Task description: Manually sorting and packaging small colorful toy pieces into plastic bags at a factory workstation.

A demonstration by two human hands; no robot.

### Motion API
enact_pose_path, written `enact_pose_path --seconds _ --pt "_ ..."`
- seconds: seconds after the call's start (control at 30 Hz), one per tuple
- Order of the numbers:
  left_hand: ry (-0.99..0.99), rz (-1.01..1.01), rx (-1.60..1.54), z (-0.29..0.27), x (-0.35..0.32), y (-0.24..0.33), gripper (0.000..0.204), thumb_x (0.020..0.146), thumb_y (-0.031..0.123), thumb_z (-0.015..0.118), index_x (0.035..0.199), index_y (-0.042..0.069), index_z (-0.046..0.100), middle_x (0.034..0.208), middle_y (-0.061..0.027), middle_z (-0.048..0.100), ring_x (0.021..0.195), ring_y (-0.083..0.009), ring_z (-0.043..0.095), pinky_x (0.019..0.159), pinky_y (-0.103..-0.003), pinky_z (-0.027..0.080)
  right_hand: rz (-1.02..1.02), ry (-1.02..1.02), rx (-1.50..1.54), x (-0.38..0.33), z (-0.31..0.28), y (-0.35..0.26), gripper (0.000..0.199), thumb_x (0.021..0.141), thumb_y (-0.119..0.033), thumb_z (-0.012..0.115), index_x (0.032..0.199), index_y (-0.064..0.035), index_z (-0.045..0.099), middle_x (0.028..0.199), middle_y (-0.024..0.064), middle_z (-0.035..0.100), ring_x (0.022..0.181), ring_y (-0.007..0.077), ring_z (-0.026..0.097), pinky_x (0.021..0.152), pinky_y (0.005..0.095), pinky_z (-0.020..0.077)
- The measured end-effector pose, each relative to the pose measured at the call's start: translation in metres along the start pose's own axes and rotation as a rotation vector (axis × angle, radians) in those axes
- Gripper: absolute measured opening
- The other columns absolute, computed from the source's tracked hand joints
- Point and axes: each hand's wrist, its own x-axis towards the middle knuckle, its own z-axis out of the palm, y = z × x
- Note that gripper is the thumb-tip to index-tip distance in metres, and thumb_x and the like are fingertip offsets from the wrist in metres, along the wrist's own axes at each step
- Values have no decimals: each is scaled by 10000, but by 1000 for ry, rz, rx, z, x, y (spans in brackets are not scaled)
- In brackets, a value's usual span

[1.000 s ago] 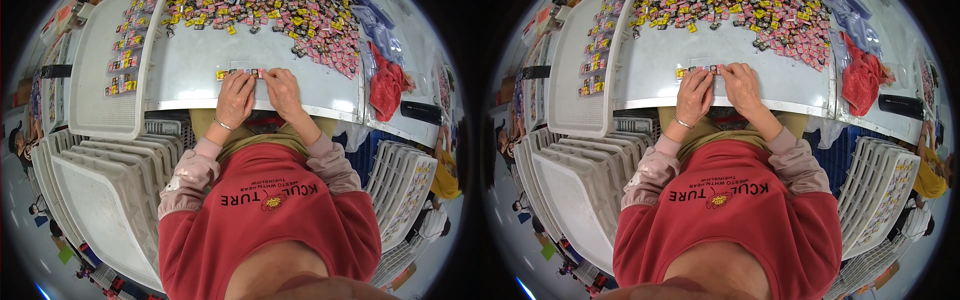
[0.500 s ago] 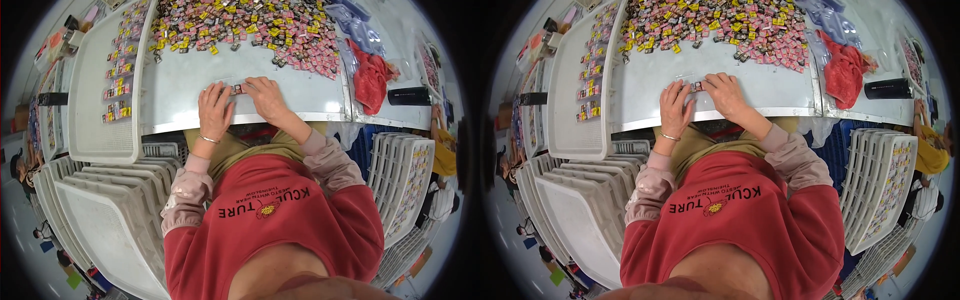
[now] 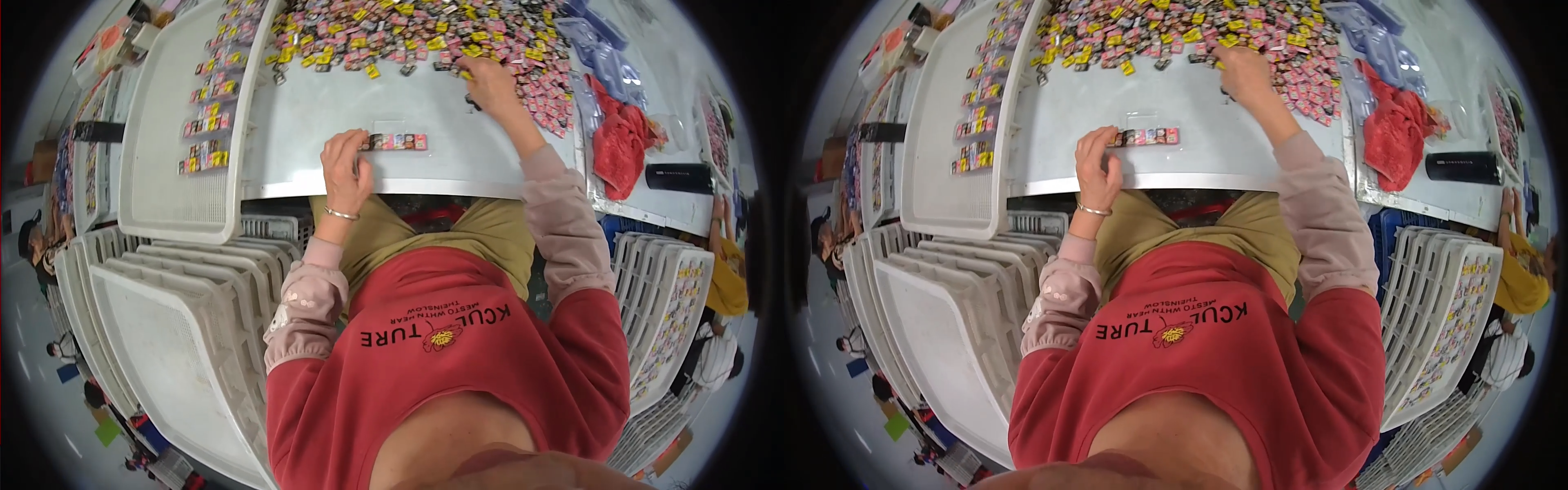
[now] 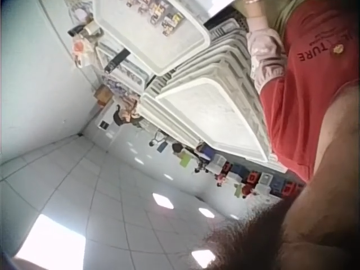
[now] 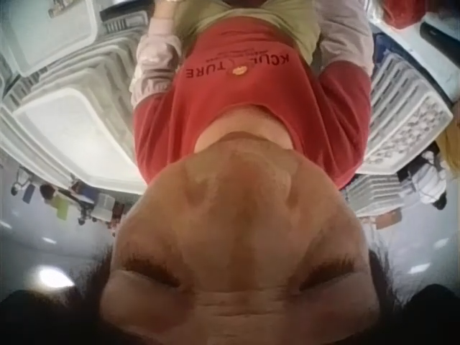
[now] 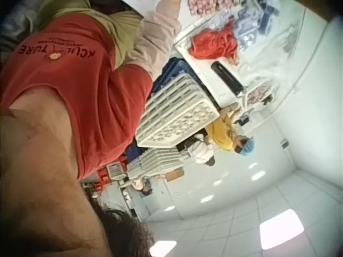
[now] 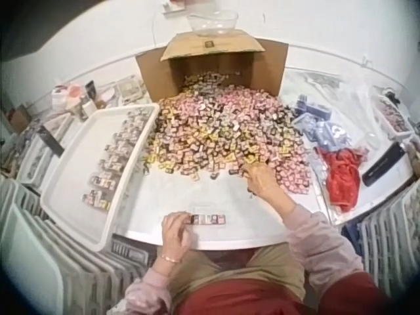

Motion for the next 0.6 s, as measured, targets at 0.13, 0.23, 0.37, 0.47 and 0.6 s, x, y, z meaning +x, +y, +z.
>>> enact_pose_path --seconds 0.13,0.23,0.37,0.47,0.6 --pt "-1 5 6 -4 -4 -8 380 707 -19 561 1077 41 623 1113 -114 599 1004 -309 542 905 -410 414 194 -68 512 -8 -20 -36 283 774 -26 609 1052 -48 656 885 136 664 723 263 637 664 323 514" --pt "-120 115 217 1 1 4 326 727 73 648 1052 78 648 1120 -54 611 1049 -272 524 884 -395 384 -31 0 608 -16 -8 -70 251 771 -8 603 1016 -31 653 904 139 646 747 280 634 659 345 517" --pt "-114 137 242 2 -4 0 292 740 98 653 1031 72 648 1116 -49 607 1058 -273 517 892 -400 387 -197 -84 367 -21 -3 -124 187 777 -9 592 956 -12 644 906 148 605 804 326 614 674 399 509" --pt "-87 157 229 4 -4 1 283 750 95 648 1032 73 649 1113 -45 610 1073 -274 515 894 -399 389 -241 -181 300 -27 0 -133 155 788 -19 588 932 2 641 919 159 601 831 349 601 698 409 498" --pt "-130 130 225 0 -3 3 308 750 77 641 1058 79 646 1136 -50 607 1101 -281 511 910 -400 388 -95 -155 736 -19 -2 -93 197 825 -63 613 1009 -10 656 945 117 632 798 247 613 697 331 491"
